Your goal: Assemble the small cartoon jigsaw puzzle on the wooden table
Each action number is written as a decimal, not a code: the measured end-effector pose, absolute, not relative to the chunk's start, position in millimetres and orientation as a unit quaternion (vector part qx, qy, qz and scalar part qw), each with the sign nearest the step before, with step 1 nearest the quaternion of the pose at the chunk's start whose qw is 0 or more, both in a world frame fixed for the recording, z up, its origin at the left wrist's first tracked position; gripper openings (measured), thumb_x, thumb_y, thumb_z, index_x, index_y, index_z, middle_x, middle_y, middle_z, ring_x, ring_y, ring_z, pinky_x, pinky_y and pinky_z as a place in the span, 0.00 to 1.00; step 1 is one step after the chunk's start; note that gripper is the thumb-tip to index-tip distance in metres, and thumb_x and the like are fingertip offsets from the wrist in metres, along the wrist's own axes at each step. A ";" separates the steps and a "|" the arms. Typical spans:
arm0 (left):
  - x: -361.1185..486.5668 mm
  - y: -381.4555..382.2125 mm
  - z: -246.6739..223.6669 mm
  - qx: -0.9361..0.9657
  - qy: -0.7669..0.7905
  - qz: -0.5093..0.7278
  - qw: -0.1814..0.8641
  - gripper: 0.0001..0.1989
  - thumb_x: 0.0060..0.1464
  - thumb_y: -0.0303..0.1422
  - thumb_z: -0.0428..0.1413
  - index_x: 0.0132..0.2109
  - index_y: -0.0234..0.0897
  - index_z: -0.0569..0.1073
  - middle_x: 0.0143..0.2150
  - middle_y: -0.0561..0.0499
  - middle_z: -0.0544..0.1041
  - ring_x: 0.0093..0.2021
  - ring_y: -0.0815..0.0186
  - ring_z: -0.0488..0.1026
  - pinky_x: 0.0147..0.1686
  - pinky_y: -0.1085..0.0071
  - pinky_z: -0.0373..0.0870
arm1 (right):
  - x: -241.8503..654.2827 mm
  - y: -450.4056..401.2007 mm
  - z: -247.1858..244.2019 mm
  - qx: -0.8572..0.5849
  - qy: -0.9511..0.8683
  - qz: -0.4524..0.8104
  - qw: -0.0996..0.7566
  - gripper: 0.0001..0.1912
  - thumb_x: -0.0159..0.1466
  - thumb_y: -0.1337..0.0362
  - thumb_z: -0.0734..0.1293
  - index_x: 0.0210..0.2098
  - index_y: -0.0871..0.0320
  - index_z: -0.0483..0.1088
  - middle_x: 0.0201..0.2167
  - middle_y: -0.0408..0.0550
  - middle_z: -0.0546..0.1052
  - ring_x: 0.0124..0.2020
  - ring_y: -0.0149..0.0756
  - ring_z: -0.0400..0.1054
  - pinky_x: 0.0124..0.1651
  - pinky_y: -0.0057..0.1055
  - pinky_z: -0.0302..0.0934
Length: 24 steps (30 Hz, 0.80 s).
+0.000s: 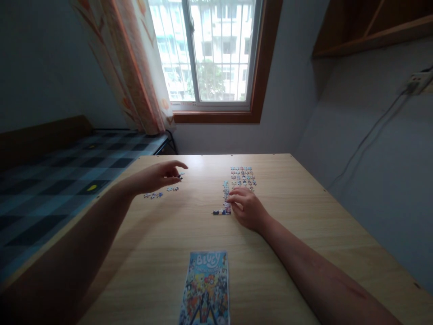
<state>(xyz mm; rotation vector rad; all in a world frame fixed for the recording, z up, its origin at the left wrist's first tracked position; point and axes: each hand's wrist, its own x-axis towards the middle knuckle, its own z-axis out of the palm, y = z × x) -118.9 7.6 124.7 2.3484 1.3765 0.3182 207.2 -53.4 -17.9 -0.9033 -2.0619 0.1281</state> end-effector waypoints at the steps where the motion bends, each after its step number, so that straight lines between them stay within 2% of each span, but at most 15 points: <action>1: -108.7 1.5 124.4 0.849 0.472 0.115 0.208 0.23 0.59 0.36 0.53 0.60 0.39 0.72 0.40 0.49 0.79 0.36 0.66 0.74 0.36 0.71 0.67 | 206.8 -53.9 -17.1 -0.360 -0.827 0.051 0.428 0.10 0.66 0.71 0.66 0.39 0.52 0.79 0.45 0.51 0.80 0.52 0.46 0.72 0.60 0.51 0.65; 6: -77.1 -12.7 111.6 0.865 0.436 0.082 0.236 0.14 0.55 0.32 0.55 0.46 0.38 0.81 0.35 0.49 0.80 0.33 0.67 0.74 0.34 0.71 0.67 | 203.4 -58.5 -12.2 -0.345 -0.838 0.039 0.421 0.10 0.65 0.72 0.66 0.39 0.53 0.78 0.45 0.49 0.80 0.53 0.45 0.71 0.61 0.51 0.65; 10: -69.8 -8.5 92.7 0.818 0.465 0.064 0.333 0.15 0.52 0.32 0.57 0.46 0.36 0.79 0.33 0.49 0.81 0.29 0.66 0.74 0.27 0.72 0.67 | 200.2 -63.3 -9.4 -0.329 -0.859 0.018 0.392 0.10 0.65 0.72 0.67 0.39 0.52 0.78 0.46 0.48 0.80 0.57 0.48 0.69 0.61 0.54 0.64; 13: -67.5 -3.5 79.3 0.788 0.464 0.059 0.399 0.13 0.51 0.33 0.58 0.44 0.35 0.78 0.34 0.48 0.81 0.31 0.64 0.77 0.23 0.74 0.67 | 198.2 -66.1 -7.7 -0.318 -0.870 0.012 0.378 0.11 0.64 0.73 0.66 0.38 0.52 0.78 0.48 0.48 0.80 0.59 0.49 0.68 0.61 0.56 0.63; 18: -66.3 -0.2 70.6 0.760 0.469 0.083 0.442 0.09 0.53 0.35 0.57 0.40 0.35 0.74 0.41 0.44 0.82 0.36 0.62 0.80 0.23 0.75 0.68 | 196.4 -67.7 -6.2 -0.308 -0.875 0.009 0.374 0.11 0.63 0.73 0.66 0.38 0.52 0.78 0.48 0.48 0.80 0.59 0.49 0.69 0.61 0.55 0.62; 24: -66.2 0.1 68.3 0.744 0.483 0.082 0.453 0.10 0.52 0.37 0.59 0.38 0.36 0.72 0.40 0.45 0.83 0.36 0.62 0.80 0.25 0.74 0.67 | 195.3 -67.5 -7.9 -0.317 -0.874 0.001 0.368 0.12 0.61 0.74 0.67 0.38 0.52 0.78 0.51 0.49 0.79 0.62 0.50 0.66 0.62 0.56 0.60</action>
